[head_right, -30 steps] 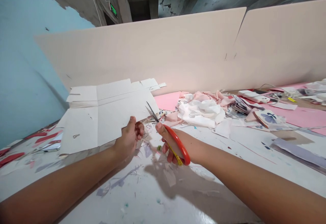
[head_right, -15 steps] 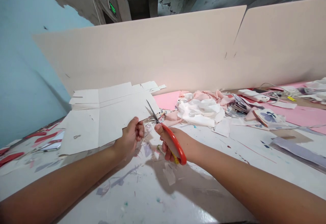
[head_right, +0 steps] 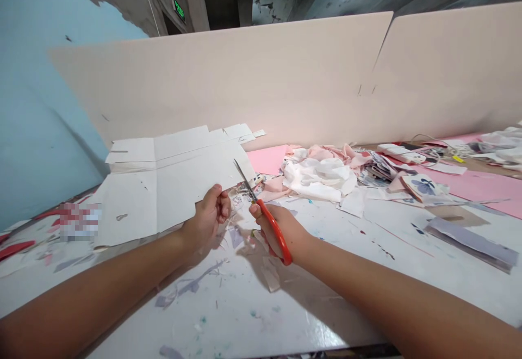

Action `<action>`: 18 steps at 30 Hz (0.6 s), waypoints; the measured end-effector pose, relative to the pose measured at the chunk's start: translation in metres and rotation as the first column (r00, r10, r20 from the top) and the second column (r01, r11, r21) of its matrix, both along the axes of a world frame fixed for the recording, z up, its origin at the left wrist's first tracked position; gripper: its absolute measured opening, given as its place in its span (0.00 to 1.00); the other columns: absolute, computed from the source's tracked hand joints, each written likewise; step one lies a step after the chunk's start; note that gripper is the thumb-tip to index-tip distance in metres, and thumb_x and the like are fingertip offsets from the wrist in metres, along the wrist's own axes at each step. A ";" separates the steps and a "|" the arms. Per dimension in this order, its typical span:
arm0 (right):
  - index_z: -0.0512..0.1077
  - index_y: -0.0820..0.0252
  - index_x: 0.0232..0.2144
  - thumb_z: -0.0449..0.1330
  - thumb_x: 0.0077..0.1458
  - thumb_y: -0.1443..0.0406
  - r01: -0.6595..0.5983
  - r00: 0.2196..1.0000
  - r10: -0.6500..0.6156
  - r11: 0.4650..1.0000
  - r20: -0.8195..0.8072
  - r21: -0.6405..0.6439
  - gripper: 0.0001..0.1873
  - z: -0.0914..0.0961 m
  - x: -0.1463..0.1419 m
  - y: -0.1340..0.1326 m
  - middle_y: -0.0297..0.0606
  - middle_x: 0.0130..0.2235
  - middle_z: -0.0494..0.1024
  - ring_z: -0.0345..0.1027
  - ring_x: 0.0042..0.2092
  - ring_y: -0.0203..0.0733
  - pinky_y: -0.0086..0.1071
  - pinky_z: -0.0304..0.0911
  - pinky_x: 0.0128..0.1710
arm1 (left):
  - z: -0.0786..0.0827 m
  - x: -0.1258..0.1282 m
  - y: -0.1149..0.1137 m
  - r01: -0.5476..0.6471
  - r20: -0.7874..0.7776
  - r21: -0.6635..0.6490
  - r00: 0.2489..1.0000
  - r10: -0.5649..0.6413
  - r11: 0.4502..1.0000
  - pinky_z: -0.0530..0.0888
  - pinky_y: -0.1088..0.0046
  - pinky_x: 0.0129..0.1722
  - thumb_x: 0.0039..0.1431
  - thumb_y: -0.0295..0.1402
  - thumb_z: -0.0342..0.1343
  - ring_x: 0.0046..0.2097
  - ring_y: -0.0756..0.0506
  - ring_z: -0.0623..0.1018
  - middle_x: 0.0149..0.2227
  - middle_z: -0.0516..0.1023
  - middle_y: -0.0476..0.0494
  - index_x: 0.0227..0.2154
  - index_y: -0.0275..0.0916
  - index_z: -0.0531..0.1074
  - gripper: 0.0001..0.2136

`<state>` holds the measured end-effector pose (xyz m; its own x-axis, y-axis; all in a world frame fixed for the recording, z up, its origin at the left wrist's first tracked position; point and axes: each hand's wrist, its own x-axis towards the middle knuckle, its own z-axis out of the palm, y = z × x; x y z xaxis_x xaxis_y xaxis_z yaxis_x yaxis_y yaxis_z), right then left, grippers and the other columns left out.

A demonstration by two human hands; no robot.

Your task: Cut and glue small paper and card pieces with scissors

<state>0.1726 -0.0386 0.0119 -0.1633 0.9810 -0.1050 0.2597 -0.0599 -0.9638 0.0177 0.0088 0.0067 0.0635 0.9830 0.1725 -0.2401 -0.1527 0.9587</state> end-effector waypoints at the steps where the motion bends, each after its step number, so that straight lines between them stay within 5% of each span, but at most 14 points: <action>1: 0.54 0.58 0.21 0.45 0.45 0.38 0.002 1.000 -0.002 1.000 0.004 0.004 0.29 -0.001 0.000 0.000 0.24 0.14 0.55 0.48 0.12 0.26 0.22 0.46 0.10 | 0.000 0.000 0.000 0.000 0.001 -0.005 1.000 0.000 1.000 0.57 0.79 0.18 0.55 0.44 0.44 0.15 0.55 0.58 0.12 0.60 0.56 0.21 0.39 0.60 0.15; 18: 0.55 0.58 0.21 0.45 0.44 0.38 0.001 0.999 -0.001 1.000 0.043 -0.001 0.29 0.000 0.001 0.001 0.25 0.14 0.57 0.49 0.12 0.27 0.23 0.46 0.10 | 0.001 0.002 -0.004 -0.022 0.048 -0.043 0.999 0.024 0.999 0.55 0.79 0.17 0.55 0.43 0.44 0.15 0.55 0.56 0.12 0.60 0.55 0.20 0.39 0.61 0.15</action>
<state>0.1734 -0.0371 0.0119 -0.1579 0.9810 -0.1130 0.3005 -0.0612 -0.9518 0.0199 0.0052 0.0080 0.0338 0.9906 0.1324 -0.2830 -0.1176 0.9519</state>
